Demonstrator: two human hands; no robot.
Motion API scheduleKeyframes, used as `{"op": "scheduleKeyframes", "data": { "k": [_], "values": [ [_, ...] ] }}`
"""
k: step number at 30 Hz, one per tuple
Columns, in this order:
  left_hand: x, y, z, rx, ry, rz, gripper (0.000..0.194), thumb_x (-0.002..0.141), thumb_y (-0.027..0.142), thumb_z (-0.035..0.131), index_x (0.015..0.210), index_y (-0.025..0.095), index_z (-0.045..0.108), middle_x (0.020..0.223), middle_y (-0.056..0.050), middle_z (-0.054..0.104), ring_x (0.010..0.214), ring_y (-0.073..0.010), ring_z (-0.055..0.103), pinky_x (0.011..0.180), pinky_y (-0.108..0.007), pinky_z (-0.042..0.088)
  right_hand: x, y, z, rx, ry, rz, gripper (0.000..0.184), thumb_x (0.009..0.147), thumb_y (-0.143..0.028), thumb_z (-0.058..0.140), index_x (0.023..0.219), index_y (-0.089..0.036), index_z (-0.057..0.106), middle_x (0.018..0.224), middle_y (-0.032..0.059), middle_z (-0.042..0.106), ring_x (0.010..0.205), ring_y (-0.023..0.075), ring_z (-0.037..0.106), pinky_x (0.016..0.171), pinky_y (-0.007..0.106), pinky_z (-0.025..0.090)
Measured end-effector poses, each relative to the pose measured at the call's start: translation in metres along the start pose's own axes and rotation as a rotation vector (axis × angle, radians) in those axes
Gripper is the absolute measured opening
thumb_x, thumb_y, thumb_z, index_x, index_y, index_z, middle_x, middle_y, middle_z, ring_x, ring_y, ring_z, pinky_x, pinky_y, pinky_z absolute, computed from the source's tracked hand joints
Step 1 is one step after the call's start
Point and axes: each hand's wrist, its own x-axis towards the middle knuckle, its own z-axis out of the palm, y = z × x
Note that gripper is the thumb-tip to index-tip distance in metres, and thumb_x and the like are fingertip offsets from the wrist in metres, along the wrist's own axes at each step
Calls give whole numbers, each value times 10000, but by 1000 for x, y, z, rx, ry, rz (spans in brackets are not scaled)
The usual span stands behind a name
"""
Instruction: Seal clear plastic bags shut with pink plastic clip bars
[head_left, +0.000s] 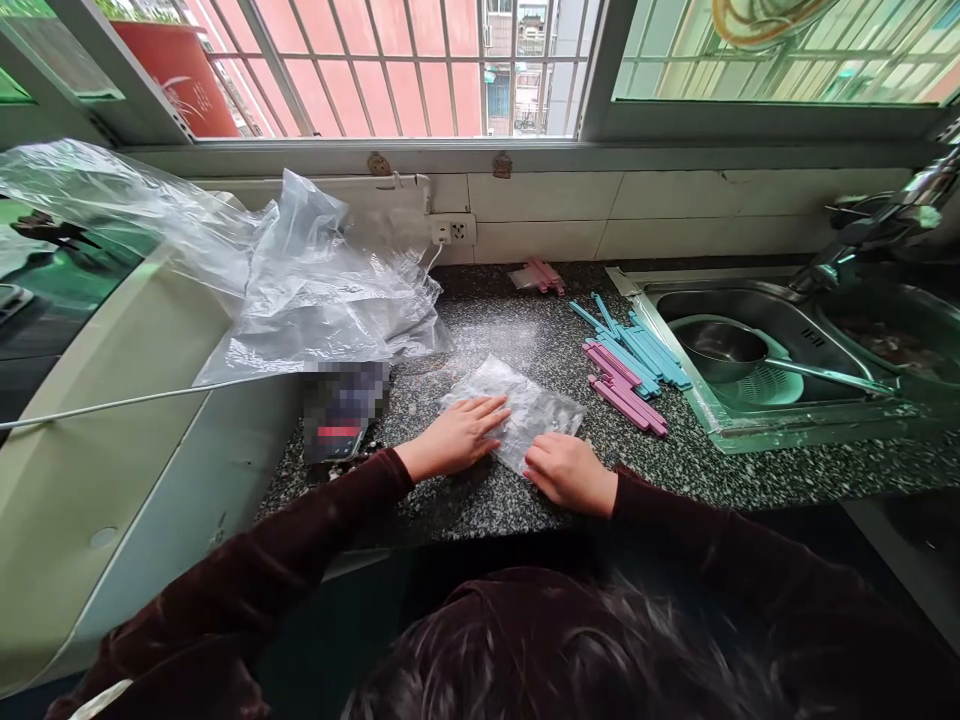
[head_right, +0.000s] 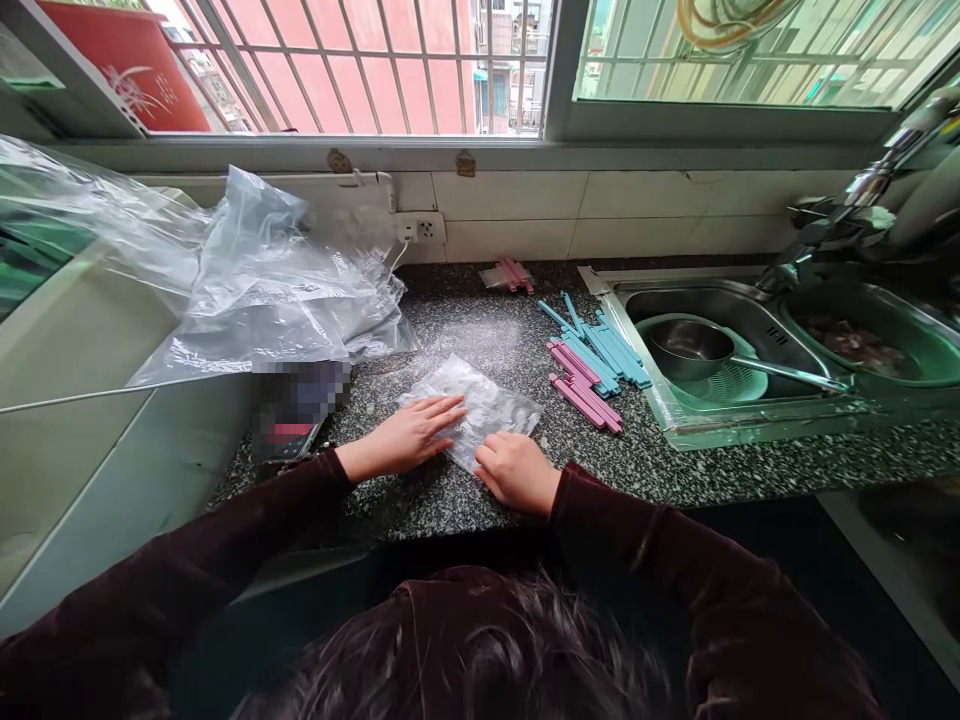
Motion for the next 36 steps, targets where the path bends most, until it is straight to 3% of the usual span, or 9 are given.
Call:
{"op": "scheduleKeyframes", "data": {
  "k": [4, 10, 15, 19, 24, 27, 29, 33, 36],
  "values": [
    [0, -4, 10, 1, -45, -14, 471, 864, 383, 475, 1287, 177, 472, 1389, -108, 449, 1265, -256, 420, 1012, -400, 377, -5, 2, 4, 15, -39, 21, 169, 826, -282, 540, 703, -165, 543, 679, 30, 575, 644, 141, 488, 587, 257, 318],
    [30, -11, -4, -18, 57, -5, 429, 915, 362, 356, 1262, 152, 497, 1369, -111, 472, 1228, -233, 456, 1019, -395, 362, 9, 27, -18, -23, 49, 170, 238, 892, -286, 426, 744, -164, 568, 721, 44, 604, 680, 142, 513, 614, 253, 308],
    [57, -17, 5, 32, -12, 33, 470, 921, 366, 333, 1336, 161, 414, 1415, -94, 417, 1295, -210, 383, 1055, -366, 302, 14, 47, -15, -143, -121, 375, 176, 860, -269, 482, 782, -150, 585, 777, 73, 626, 731, 168, 541, 612, 265, 291],
    [63, -29, 17, 37, -54, -10, 508, 921, 407, 311, 1361, 162, 377, 1441, -89, 376, 1327, -220, 334, 1070, -369, 271, 6, 48, -10, -143, -215, 444, 191, 875, -276, 454, 818, -152, 588, 811, 75, 634, 746, 168, 556, 606, 263, 294],
    [59, -40, 13, 18, 34, -80, 494, 905, 386, 368, 1331, 141, 415, 1424, -117, 398, 1297, -248, 370, 1045, -405, 306, 1, 54, -19, -84, -227, 468, 178, 866, -281, 471, 815, -164, 596, 827, 63, 651, 755, 160, 572, 616, 254, 311],
    [47, -30, 4, -2, 200, -72, 414, 888, 354, 415, 1212, 122, 529, 1300, -137, 525, 1188, -249, 466, 993, -411, 363, 1, 67, -28, -71, -204, 568, 186, 864, -287, 472, 827, -167, 610, 835, 63, 665, 752, 162, 587, 613, 256, 318],
    [33, -16, 0, -32, 260, 39, 358, 876, 374, 443, 1097, 137, 594, 1156, -123, 604, 1088, -231, 517, 937, -386, 405, 2, 74, -32, -66, -225, 647, 203, 862, -307, 474, 841, -171, 623, 831, 63, 675, 754, 169, 599, 596, 259, 314],
    [8, 14, 7, -42, 187, 262, 360, 841, 453, 491, 1010, 164, 621, 1063, -103, 616, 1008, -235, 529, 886, -377, 424, 8, 81, -32, -30, -328, 733, 241, 853, -356, 474, 817, -187, 643, 784, 57, 688, 748, 184, 614, 569, 262, 305],
    [0, 24, 15, -90, 136, 251, 342, 841, 438, 499, 1010, 164, 617, 1066, -107, 603, 968, -215, 541, 852, -347, 440, 13, 80, -29, -19, -352, 734, 194, 830, -312, 493, 820, -191, 644, 797, 51, 693, 756, 183, 616, 569, 258, 307]
  ]
}}
